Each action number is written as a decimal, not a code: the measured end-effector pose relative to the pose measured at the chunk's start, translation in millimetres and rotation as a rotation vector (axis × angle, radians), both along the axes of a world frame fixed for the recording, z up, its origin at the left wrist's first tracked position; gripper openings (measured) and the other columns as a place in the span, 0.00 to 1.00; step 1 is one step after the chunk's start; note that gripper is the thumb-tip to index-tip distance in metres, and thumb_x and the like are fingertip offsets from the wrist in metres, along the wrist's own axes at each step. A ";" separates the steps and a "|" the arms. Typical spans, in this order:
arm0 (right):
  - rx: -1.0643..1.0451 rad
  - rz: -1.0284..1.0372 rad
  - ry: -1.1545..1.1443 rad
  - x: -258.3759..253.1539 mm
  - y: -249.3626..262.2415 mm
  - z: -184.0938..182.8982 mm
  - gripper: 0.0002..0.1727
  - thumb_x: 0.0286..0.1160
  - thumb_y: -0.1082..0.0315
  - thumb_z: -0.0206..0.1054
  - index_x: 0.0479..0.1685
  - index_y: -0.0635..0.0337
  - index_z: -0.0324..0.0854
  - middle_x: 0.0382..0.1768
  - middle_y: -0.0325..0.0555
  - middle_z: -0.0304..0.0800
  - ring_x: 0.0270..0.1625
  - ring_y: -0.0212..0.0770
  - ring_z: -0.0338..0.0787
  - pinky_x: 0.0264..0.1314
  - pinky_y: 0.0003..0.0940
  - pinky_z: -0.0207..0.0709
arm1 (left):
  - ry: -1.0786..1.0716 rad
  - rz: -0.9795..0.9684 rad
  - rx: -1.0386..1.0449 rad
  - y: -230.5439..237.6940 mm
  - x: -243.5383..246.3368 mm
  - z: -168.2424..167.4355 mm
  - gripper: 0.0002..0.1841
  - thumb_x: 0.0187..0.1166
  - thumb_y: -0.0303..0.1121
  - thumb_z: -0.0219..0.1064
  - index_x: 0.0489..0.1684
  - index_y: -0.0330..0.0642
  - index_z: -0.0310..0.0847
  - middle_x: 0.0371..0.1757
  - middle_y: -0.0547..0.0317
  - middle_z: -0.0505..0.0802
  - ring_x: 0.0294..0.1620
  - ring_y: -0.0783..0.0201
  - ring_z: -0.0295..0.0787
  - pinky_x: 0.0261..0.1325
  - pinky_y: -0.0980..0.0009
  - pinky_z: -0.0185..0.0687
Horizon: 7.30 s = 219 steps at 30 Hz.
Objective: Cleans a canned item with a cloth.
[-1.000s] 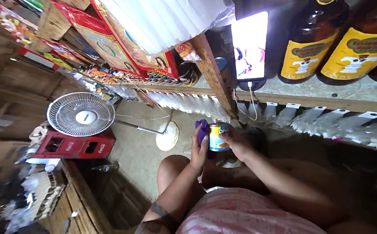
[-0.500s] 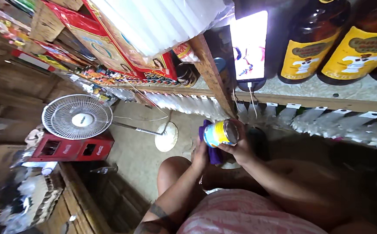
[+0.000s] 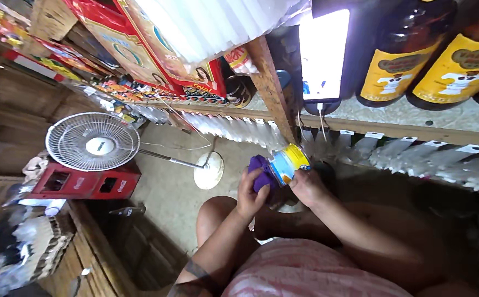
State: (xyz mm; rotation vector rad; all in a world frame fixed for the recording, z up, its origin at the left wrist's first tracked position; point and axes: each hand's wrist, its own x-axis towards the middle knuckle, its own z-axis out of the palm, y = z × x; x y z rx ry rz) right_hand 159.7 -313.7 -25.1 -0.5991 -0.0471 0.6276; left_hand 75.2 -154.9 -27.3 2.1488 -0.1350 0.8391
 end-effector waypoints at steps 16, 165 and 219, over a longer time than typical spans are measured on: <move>-0.066 -0.011 0.111 7.7 4.7 -8.1 0.69 0.29 0.37 0.91 0.77 0.61 0.53 0.54 0.41 0.86 0.53 0.33 0.91 0.57 0.31 0.88 | 0.072 -0.328 -0.193 -6.8 1.0 2.6 0.16 0.86 0.41 0.63 0.69 0.53 0.80 0.66 0.68 0.88 0.67 0.76 0.83 0.72 0.71 0.79; -0.245 -0.021 -0.222 8.7 3.4 -11.5 0.56 0.45 0.66 0.84 0.81 0.61 0.51 0.64 0.44 0.80 0.63 0.30 0.86 0.63 0.27 0.84 | 0.286 -0.036 -0.708 7.2 0.6 4.9 0.15 0.82 0.28 0.56 0.63 0.32 0.70 0.44 0.67 0.92 0.43 0.74 0.91 0.52 0.70 0.90; -0.304 -0.134 -0.194 14.1 4.5 -16.4 0.56 0.49 0.68 0.81 0.84 0.61 0.50 0.70 0.48 0.77 0.66 0.32 0.84 0.64 0.27 0.83 | 0.468 -0.232 -0.567 15.8 0.4 -2.7 0.19 0.80 0.32 0.61 0.63 0.28 0.75 0.51 0.62 0.92 0.49 0.75 0.90 0.58 0.69 0.87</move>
